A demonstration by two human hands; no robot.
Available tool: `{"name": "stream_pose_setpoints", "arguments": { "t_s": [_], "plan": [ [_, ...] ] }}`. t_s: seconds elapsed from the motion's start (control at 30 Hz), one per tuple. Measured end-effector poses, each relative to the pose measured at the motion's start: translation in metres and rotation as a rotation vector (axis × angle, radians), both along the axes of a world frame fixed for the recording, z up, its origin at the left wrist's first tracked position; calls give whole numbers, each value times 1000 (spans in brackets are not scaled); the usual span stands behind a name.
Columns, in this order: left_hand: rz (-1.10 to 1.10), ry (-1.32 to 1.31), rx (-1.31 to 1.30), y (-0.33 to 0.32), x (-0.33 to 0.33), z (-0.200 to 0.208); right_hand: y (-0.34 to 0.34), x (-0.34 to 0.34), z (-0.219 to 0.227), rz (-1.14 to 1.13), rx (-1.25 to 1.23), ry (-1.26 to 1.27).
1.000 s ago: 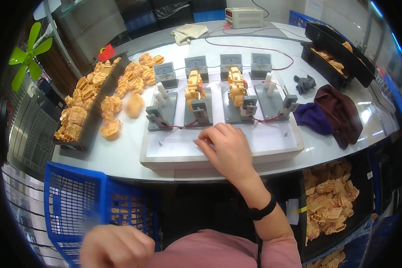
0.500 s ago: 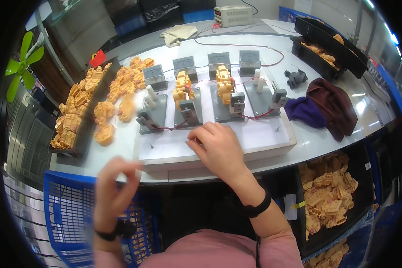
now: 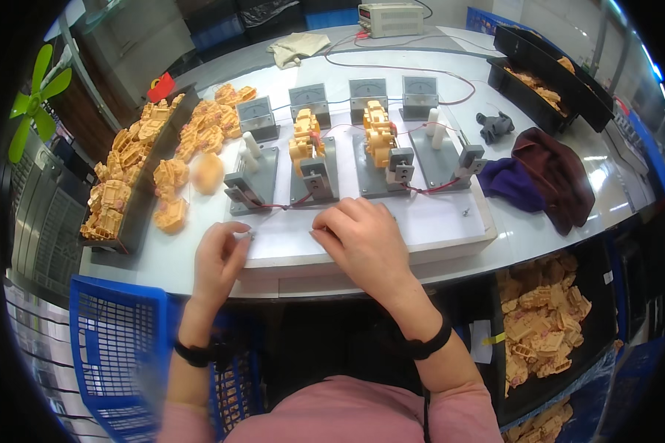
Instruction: Assembling and inspecting small plastic electronic toy components at a factory workbench.
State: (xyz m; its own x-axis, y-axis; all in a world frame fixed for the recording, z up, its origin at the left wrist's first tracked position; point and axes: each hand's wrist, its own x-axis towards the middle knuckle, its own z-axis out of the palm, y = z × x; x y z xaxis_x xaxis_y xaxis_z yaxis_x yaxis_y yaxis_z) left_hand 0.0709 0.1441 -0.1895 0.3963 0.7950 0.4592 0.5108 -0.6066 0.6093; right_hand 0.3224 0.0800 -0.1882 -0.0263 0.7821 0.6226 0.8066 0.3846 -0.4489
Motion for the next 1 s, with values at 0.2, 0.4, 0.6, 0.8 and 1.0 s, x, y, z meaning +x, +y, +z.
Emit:
{"name": "stream_pose_setpoints", "arguments": {
  "t_s": [0.2, 0.4, 0.6, 0.8, 1.0],
  "plan": [
    [14, -7, -24, 7, -6, -13, 6, 1, -9, 16, 83, -30],
    [23, -43, -156, 8, -13, -15, 8, -5, -16, 16, 145, -27],
    [24, -14, -148, 7, -10, -10, 8, -4, -16, 9, 161, -19],
    [4, -49, -140, 11, -8, -16, 4, -1, -14, -20, 100, -27],
    [18, -39, -130, 4, -4, -10, -1, -2, -8, -35, 95, 1]
  ]
}}
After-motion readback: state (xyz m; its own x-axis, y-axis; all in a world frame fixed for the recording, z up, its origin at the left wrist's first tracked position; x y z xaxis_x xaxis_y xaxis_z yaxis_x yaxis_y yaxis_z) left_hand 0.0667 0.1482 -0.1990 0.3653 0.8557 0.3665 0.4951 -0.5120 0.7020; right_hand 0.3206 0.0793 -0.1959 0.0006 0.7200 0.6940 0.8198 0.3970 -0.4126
